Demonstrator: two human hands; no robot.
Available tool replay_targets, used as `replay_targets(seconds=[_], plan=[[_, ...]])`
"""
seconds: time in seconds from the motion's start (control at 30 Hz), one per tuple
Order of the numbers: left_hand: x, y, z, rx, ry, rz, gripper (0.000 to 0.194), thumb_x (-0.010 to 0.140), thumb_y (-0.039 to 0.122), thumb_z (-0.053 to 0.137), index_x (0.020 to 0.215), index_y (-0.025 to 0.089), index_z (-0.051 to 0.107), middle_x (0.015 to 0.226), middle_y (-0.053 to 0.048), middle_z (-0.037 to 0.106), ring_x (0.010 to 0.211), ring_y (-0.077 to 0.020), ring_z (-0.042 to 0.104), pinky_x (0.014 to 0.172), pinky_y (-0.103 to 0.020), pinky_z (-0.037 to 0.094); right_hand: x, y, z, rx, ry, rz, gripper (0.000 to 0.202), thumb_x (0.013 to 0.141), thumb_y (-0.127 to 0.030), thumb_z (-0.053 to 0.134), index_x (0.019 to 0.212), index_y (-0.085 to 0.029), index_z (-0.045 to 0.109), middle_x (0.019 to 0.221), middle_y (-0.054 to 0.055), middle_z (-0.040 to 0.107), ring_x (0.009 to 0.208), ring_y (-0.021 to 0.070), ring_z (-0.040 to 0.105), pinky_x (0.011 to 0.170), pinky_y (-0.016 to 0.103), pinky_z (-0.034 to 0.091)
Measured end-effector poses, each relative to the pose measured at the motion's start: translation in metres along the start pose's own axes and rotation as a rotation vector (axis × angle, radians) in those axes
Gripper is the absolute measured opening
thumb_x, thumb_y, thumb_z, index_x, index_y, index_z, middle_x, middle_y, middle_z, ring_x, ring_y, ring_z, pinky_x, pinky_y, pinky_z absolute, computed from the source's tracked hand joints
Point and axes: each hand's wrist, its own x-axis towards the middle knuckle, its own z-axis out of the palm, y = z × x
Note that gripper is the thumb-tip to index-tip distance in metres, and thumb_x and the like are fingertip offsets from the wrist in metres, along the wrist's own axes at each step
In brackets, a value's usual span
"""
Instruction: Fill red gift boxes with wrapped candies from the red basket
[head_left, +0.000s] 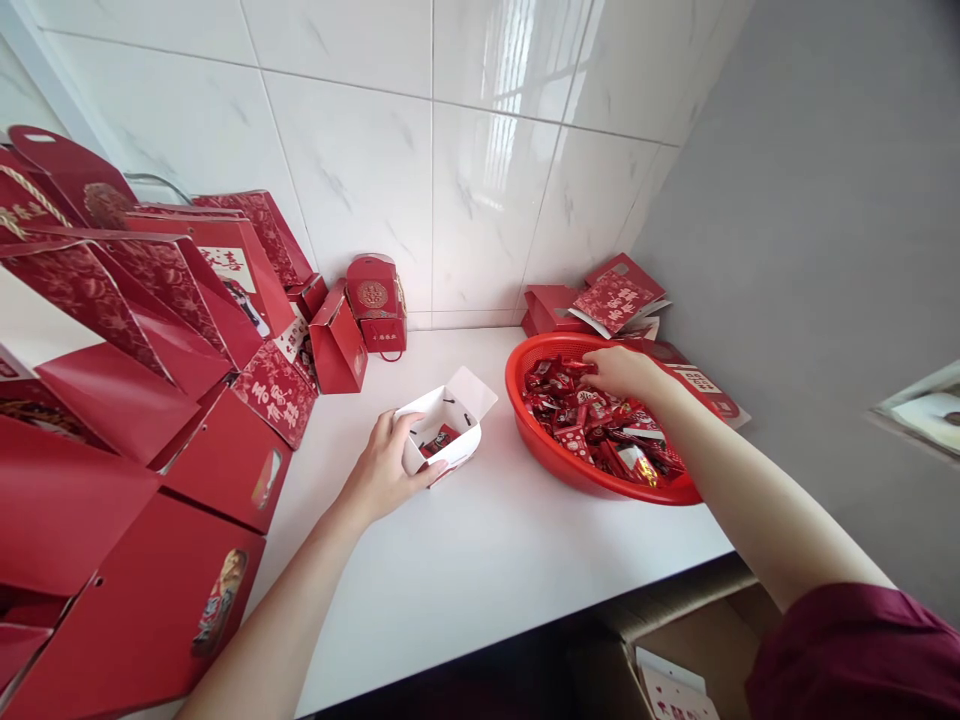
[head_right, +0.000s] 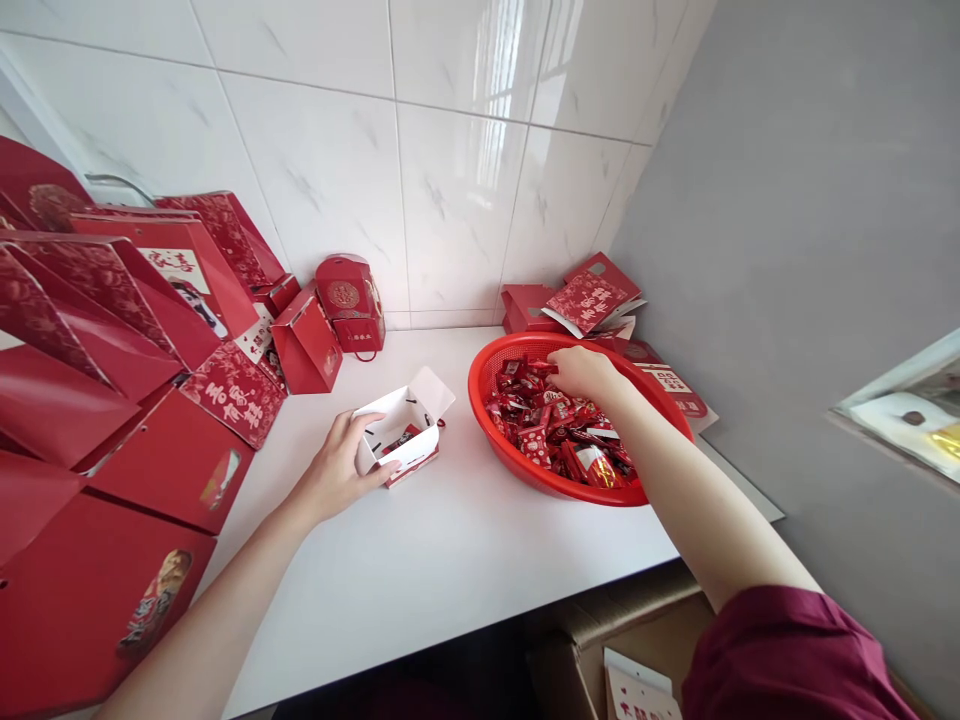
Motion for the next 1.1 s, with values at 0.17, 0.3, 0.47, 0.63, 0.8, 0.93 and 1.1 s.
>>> replay_targets(seconds=[0.17,0.3,0.47,0.63,0.8,0.93,1.1], plan=[[0.001,-0.001,0.0,-0.001,-0.001,-0.005,0.06,0.081,0.05,0.065,0.133,0.03,0.042,0.13,-0.008,0.043,0.124,-0.0269,0.048,0.101,-0.042,0.046,-0.009,-0.006,-0.006,-0.053,0.141,0.087,0.029,0.09,-0.043,0.052,0.092,-0.018,0.067,0.097,0.012,0.072,0.09,0.0263,0.066,0.068,0.03,0.043],[0.001,-0.002,0.001,0.0,0.005,0.012,0.061,0.081,0.05,0.066,0.133,0.03,0.042,0.13,-0.008,0.043,0.124,-0.0275,0.048,0.101,-0.042,0.046,-0.022,-0.031,-0.006,0.102,0.111,-0.153,0.031,0.093,-0.046,0.049,0.086,-0.021,0.067,0.089,0.007,0.073,0.083,0.0223,0.066,0.063,0.026,0.041],[0.001,-0.002,0.001,-0.001,0.011,0.013,0.061,0.081,0.05,0.066,0.133,0.029,0.042,0.13,-0.008,0.043,0.122,-0.0276,0.049,0.101,-0.042,0.046,-0.019,-0.062,0.006,-0.033,-0.23,-0.418,0.027,0.093,-0.022,0.046,0.1,-0.017,0.072,0.1,0.012,0.073,0.084,0.0234,0.068,0.069,0.028,0.045],[0.0,-0.002,0.0,0.006,-0.011,-0.011,0.062,0.08,0.051,0.066,0.133,0.029,0.042,0.131,-0.008,0.042,0.125,-0.0277,0.048,0.101,-0.042,0.046,0.001,-0.073,0.023,-0.136,-0.338,-0.36,0.029,0.077,-0.02,0.065,0.104,-0.011,0.072,0.103,0.018,0.072,0.085,0.0306,0.069,0.068,0.033,0.049],[0.0,-0.001,-0.001,0.005,-0.022,-0.019,0.062,0.08,0.051,0.066,0.132,0.028,0.042,0.131,-0.009,0.042,0.124,-0.0282,0.049,0.099,-0.043,0.047,0.008,-0.078,0.037,-0.12,-0.243,-0.433,0.039,0.08,-0.023,0.063,0.117,-0.015,0.067,0.116,0.017,0.068,0.099,0.0301,0.067,0.08,0.033,0.048],[0.0,0.0,-0.001,0.002,-0.029,-0.03,0.061,0.079,0.05,0.066,0.131,0.029,0.042,0.131,-0.008,0.042,0.124,-0.0276,0.049,0.099,-0.042,0.048,0.007,-0.073,0.036,-0.11,-0.187,-0.465,0.029,0.083,-0.028,0.059,0.108,-0.016,0.069,0.111,0.015,0.07,0.096,0.0289,0.067,0.078,0.032,0.047],[0.0,0.002,-0.002,-0.015,-0.01,-0.003,0.06,0.079,0.046,0.067,0.131,0.029,0.043,0.129,-0.007,0.044,0.125,-0.0258,0.047,0.101,-0.04,0.047,0.001,-0.057,0.019,-0.087,-0.102,-0.457,0.018,0.082,-0.026,0.056,0.096,-0.02,0.065,0.104,0.01,0.071,0.091,0.0259,0.067,0.067,0.028,0.043]])
